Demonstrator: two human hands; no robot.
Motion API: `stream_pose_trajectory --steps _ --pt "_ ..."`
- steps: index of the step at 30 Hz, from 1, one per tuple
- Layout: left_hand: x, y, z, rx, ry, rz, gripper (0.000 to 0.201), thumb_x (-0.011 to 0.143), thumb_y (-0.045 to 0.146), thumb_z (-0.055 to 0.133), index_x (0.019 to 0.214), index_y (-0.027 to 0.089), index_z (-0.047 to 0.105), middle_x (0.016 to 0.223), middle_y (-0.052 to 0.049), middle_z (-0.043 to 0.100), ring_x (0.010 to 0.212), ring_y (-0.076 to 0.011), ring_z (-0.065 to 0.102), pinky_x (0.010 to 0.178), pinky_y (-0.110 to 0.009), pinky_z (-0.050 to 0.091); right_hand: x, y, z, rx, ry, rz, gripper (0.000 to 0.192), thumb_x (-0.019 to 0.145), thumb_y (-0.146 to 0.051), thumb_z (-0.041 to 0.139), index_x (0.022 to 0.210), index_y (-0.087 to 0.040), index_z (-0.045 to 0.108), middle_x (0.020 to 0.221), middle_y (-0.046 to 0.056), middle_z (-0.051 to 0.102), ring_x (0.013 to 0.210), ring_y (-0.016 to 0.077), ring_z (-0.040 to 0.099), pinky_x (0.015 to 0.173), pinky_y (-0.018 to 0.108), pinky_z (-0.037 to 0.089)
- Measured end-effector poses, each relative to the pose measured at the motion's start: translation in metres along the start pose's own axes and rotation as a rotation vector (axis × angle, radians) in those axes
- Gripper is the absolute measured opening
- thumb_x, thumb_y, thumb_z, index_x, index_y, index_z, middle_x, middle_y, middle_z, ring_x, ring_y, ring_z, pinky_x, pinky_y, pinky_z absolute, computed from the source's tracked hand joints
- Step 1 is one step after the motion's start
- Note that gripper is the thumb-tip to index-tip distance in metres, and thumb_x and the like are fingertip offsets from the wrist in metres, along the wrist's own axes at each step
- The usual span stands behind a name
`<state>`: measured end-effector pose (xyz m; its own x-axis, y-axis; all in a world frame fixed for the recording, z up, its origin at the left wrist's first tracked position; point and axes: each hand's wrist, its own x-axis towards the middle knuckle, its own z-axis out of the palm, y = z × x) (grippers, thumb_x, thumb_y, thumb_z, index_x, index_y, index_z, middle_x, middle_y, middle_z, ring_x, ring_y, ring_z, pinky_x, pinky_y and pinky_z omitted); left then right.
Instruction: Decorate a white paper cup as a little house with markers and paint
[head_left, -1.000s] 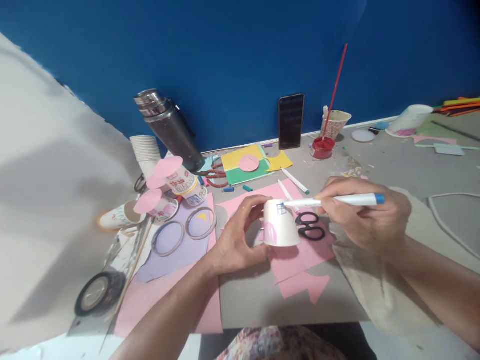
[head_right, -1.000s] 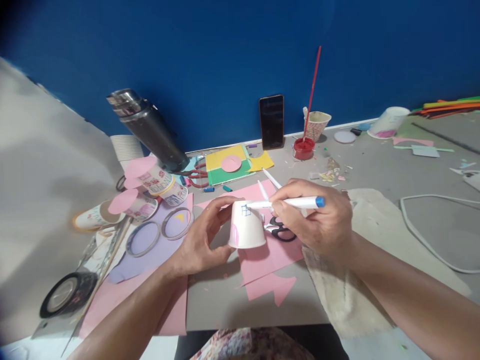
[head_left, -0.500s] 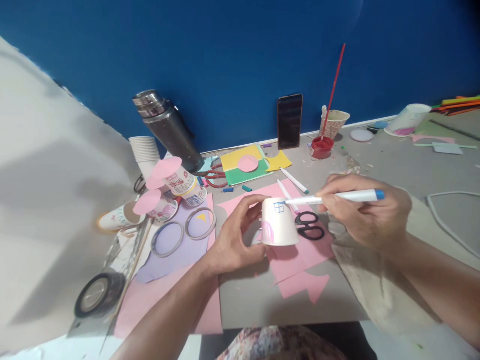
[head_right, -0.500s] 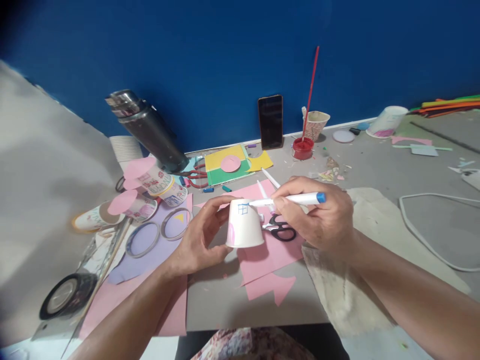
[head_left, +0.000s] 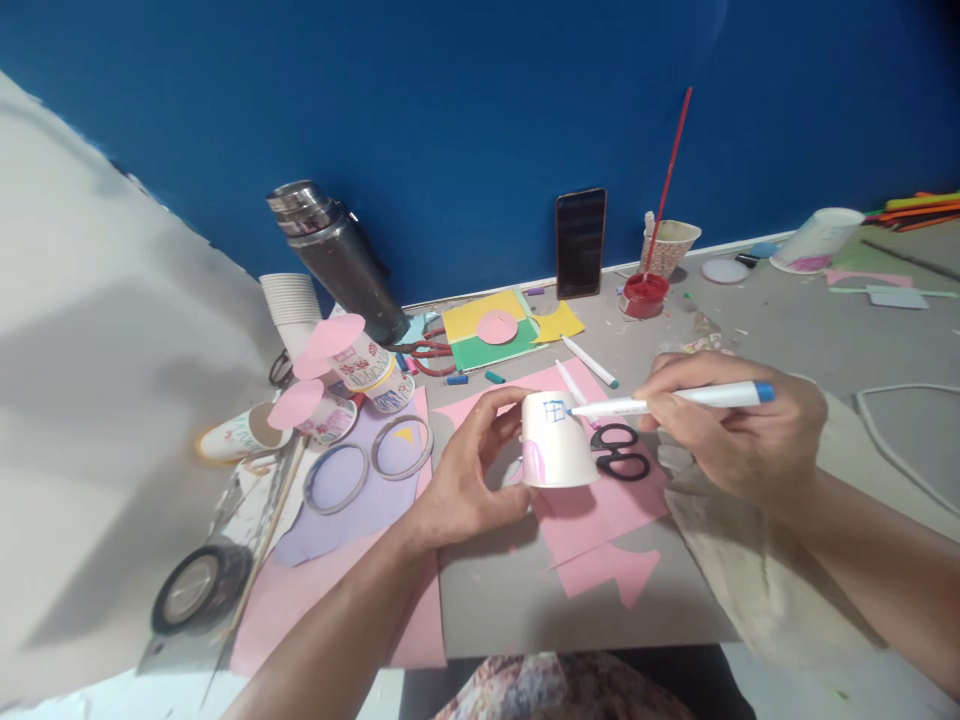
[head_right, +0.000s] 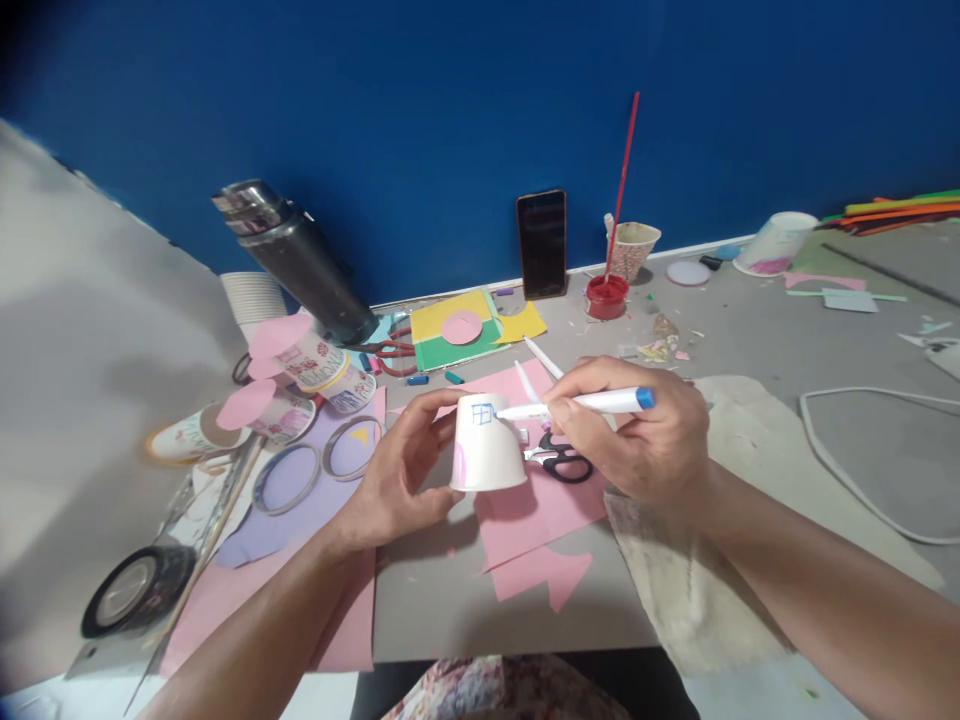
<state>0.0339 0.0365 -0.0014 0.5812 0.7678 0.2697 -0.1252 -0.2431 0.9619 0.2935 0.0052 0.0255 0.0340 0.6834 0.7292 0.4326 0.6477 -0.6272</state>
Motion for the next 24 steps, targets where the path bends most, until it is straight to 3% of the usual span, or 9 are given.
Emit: stream_pose_trajectory --steps 5,14,24 --pt "-0.0008 -0.0006 -0.0006 -0.005 -0.003 0.006 0.079 0.067 0.002 0.072 0.140 0.028 0.055 0.141 -0.008 0.060 0.136 -0.0288 0.061 0.120 -0.045 0.047 -0.0004 -0.0021 0.0000 -0.014 0.004 0.028 0.019 0.089 -0.013 0.069 0.084 -0.030 0.076 0.067 -0.003 0.074 0.051 0.0171 0.065 0.044 0.031 0.049" --pt "-0.0010 0.0010 0.0014 0.023 0.016 -0.002 0.077 0.066 0.003 0.072 0.137 0.027 0.054 0.140 -0.010 0.060 0.135 -0.0304 0.061 0.119 -0.046 0.047 0.0006 0.0004 0.0003 -0.017 0.012 0.016 0.015 0.086 -0.011 0.072 0.082 -0.024 0.078 0.066 -0.003 0.074 0.053 0.0141 0.065 0.054 0.030 0.052" --pt "-0.0009 0.0019 0.0018 0.045 0.004 -0.003 0.075 0.067 0.007 0.074 0.137 0.026 0.054 0.142 -0.011 0.058 0.135 -0.0313 0.061 0.120 -0.047 0.047 0.0004 0.0001 0.0002 -0.041 0.030 0.003 0.015 0.086 -0.011 0.071 0.083 -0.024 0.078 0.065 -0.003 0.074 0.053 0.0154 0.067 0.049 0.029 0.049"
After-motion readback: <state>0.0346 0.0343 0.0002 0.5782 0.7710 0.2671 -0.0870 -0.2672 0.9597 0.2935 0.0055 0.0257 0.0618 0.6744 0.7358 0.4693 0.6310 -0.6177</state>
